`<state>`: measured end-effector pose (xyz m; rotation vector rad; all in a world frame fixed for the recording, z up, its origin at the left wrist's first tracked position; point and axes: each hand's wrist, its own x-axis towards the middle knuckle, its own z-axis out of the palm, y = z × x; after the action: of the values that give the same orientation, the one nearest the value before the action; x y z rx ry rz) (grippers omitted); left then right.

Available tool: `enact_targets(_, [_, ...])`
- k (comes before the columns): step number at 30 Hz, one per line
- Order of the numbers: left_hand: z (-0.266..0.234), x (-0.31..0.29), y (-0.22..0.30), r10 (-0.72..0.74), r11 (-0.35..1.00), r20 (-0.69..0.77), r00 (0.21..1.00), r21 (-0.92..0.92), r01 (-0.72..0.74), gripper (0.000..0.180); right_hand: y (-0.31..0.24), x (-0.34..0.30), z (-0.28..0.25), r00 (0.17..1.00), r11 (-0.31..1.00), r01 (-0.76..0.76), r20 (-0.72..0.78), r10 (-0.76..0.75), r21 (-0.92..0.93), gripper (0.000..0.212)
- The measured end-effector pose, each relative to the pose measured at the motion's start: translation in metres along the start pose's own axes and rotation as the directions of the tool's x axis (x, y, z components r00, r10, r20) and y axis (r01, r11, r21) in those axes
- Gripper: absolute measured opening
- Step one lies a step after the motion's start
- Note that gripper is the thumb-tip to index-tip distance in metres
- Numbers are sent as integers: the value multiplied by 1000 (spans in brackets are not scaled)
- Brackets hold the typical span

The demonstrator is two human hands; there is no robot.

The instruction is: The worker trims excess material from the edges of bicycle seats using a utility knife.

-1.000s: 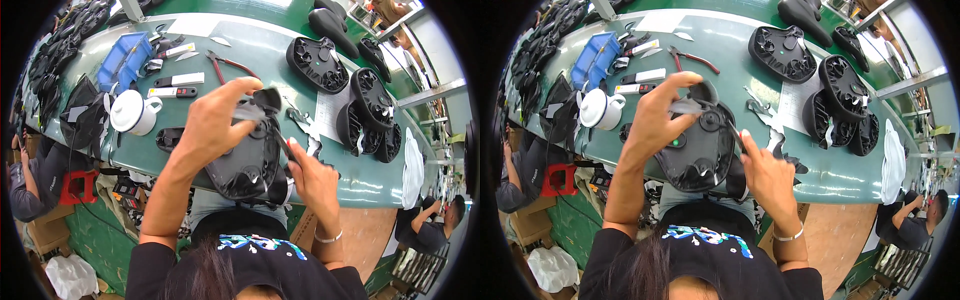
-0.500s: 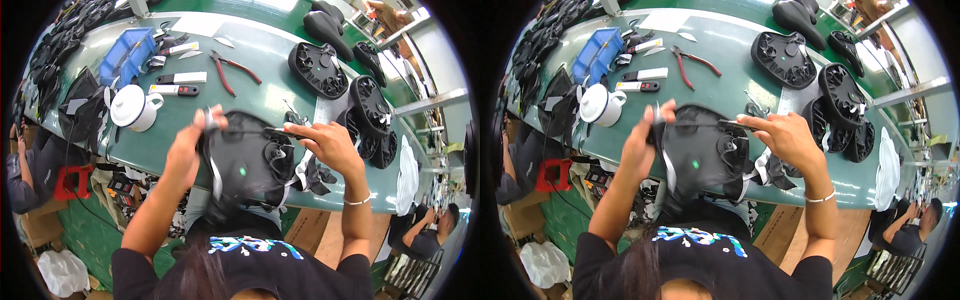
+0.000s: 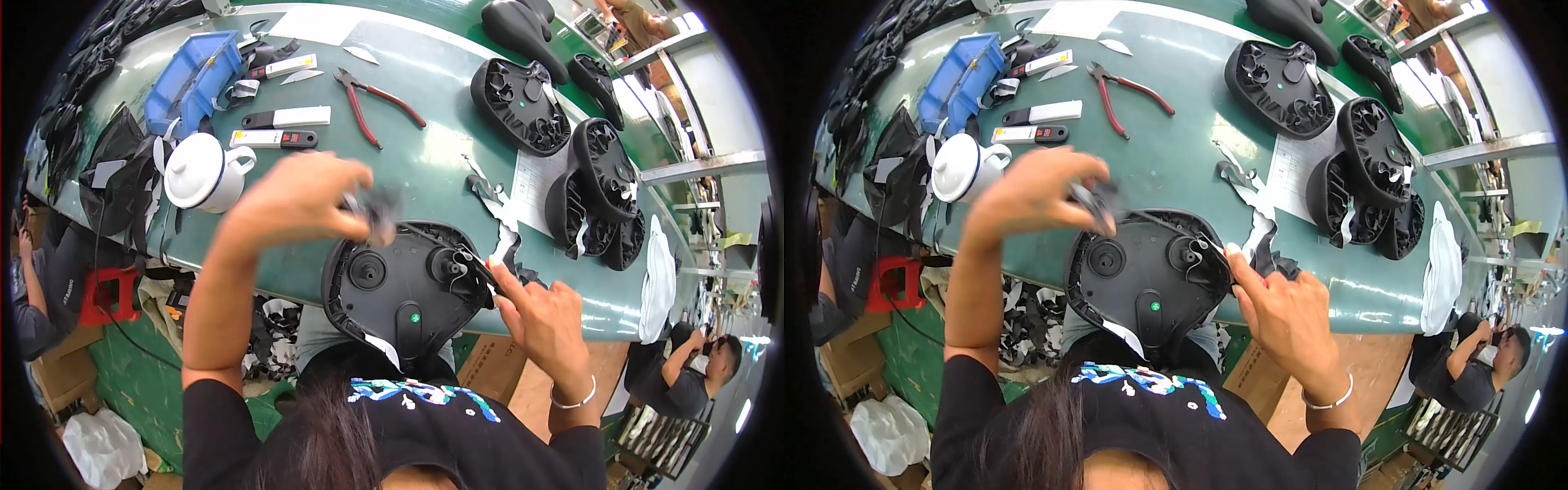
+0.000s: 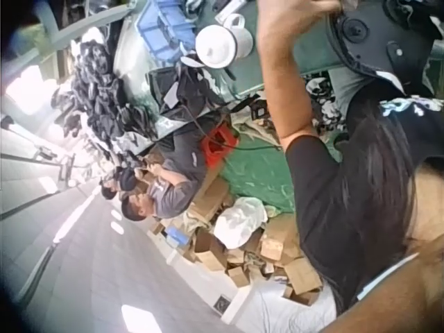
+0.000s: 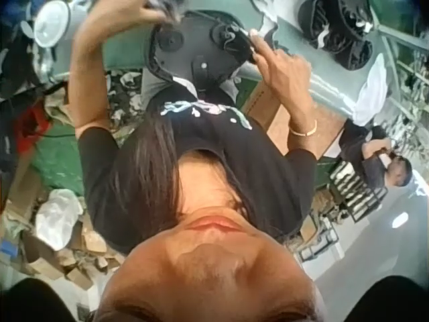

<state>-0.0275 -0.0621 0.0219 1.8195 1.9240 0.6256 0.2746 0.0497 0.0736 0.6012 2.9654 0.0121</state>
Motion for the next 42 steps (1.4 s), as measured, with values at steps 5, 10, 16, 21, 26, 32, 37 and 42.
enact_targets(5, [44,44,32,449,835,-80,890,-317,-449,26,25,13,5,995,983,91,10,-94,156,50])
enact_targets(10, [31,73,43,-266,354,-423,866,-879,-320,26,12,-19,21,998,998,59,34,-58,-4,53])
enact_targets(16, [-35,61,44,-278,435,-861,427,-509,-743,19,-31,-65,51,951,894,-280,-29,309,349,55])
enact_targets(21, [-14,54,43,78,986,-863,499,-8,-168,20,-75,-87,69,718,211,-508,275,640,835,52])
enact_targets(26, [41,35,51,143,987,-605,784,146,-68,39,-37,-53,54,891,760,-251,-164,423,599,47])
enact_targets(32, [86,20,76,235,971,-230,944,98,-218,35,-30,-37,18,972,957,-195,-90,218,216,43])
enact_targets(37, [90,35,56,197,920,-172,965,-307,-243,20,-34,-31,23,973,976,-186,-118,199,112,44])
enact_targets(42, [80,39,55,-160,469,85,983,-870,152,22,-51,-39,31,972,977,-206,-104,210,55,48])
